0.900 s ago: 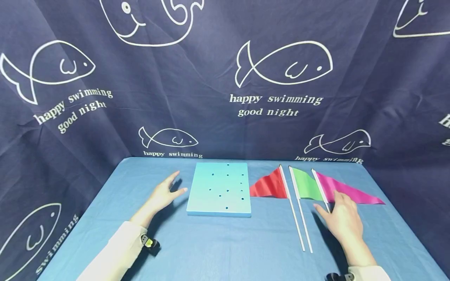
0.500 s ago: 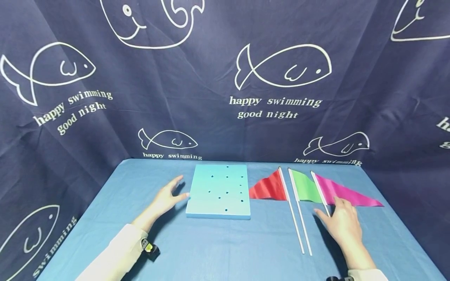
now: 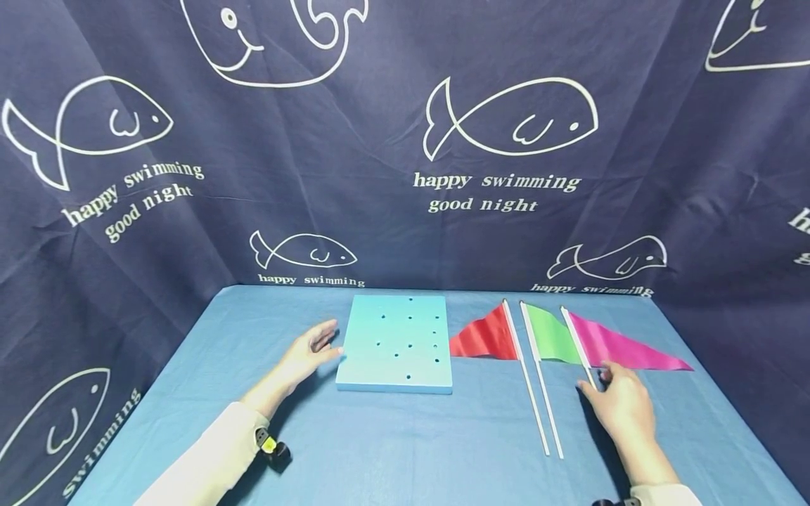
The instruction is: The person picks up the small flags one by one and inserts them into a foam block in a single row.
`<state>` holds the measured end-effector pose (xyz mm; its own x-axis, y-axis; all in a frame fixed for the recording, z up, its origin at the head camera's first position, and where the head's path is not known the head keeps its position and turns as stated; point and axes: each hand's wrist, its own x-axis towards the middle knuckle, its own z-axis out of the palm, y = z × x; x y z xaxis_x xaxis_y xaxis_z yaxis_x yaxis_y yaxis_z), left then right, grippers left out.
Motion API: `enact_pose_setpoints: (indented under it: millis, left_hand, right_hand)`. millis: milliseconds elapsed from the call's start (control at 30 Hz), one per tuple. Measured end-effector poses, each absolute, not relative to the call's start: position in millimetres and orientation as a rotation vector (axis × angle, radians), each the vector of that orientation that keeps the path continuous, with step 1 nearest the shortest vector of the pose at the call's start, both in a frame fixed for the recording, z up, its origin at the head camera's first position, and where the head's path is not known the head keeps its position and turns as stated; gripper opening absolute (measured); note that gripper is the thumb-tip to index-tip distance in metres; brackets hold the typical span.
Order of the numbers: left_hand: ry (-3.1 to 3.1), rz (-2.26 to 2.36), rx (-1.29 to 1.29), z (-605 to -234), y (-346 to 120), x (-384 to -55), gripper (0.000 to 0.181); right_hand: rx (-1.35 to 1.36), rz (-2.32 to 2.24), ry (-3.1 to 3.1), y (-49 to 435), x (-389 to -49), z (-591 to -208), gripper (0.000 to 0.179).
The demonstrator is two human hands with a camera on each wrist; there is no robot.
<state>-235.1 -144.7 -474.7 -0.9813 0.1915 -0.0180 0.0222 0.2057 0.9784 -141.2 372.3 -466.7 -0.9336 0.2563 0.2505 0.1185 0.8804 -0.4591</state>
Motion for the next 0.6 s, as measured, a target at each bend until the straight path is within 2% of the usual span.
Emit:
enact_pose_setpoints:
  millis: [400,600]
  left_hand:
    - [2.234,1.899,0.225,-478.5,-141.6,-236.0,0.07]
    - [2.203,1.902,0.235,-479.0,-141.0,-234.4,0.07]
  right_hand:
    - [-0.326,0.647,-2.81,379.0,-141.0,-465.1,0.047]
    - [-0.462,0.71,-2.894,379.3,-143.0,-458.0,0.039]
